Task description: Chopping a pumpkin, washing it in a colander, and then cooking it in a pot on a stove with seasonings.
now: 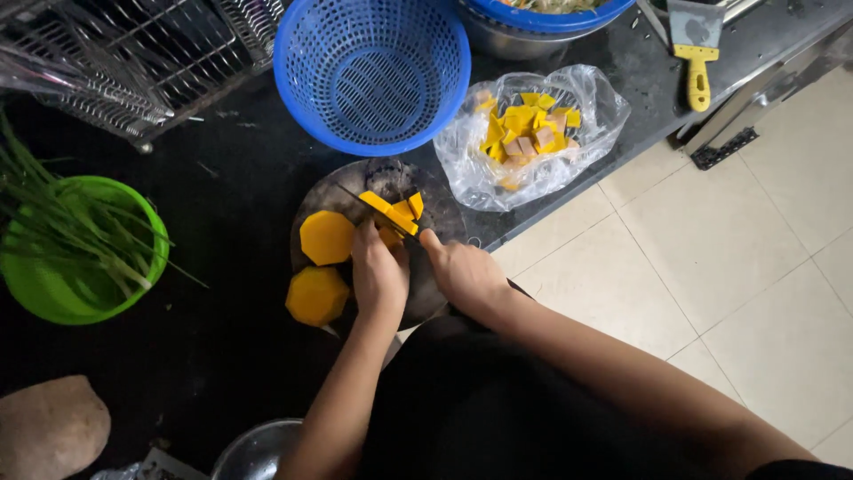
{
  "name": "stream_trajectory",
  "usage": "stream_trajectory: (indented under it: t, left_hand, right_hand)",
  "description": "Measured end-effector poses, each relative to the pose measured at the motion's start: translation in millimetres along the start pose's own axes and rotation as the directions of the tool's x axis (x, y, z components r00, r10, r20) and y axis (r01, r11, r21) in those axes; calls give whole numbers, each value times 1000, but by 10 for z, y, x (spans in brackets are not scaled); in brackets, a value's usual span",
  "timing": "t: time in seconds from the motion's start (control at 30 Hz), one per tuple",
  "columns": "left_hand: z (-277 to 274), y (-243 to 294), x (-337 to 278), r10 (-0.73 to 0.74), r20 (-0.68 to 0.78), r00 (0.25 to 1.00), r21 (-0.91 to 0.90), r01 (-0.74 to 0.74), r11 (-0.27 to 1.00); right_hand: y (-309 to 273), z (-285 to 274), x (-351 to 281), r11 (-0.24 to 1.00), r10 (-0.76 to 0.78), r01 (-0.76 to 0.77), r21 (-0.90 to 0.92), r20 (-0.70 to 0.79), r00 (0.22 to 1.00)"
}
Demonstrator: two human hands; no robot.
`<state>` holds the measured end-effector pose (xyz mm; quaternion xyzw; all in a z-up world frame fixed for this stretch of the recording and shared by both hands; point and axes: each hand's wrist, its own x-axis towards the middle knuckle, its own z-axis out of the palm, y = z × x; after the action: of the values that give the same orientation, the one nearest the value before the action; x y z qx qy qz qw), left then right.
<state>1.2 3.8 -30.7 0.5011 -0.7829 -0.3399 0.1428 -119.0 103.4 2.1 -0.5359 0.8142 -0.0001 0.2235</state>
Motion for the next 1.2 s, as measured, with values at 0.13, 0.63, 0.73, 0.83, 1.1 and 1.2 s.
stream_trajectory:
  t: [0.13, 0.63, 0.73, 0.83, 1.1, 1.2]
  left_hand:
    - [-49, 163, 24, -100, 86, 991, 64, 94, 993]
    - [128, 470, 406, -15, 125, 992, 331, -28, 943]
    - [271, 404, 394, 114, 79, 990, 399, -136, 907]
    - [444, 228, 461, 392, -151, 907, 546, -254, 798]
    - [390, 157, 496, 377, -129, 917, 543, -253, 801]
    - [609, -181, 693, 218, -42, 975, 357, -189, 915]
  right_hand:
    - [88, -140, 49, 1000, -8, 9, 7, -105, 994]
    - [352, -1249, 780, 934, -68, -45, -353, -302, 951]
    - [564, -957, 1117, 920, -67, -78, -383, -351, 934]
    - [647, -838, 1280, 859, -40, -184, -477, -420, 906]
    - [634, -853, 1406, 948, 108, -183, -262, -279, 954]
    - [546, -983, 1305, 962, 121, -178, -205, -263, 957]
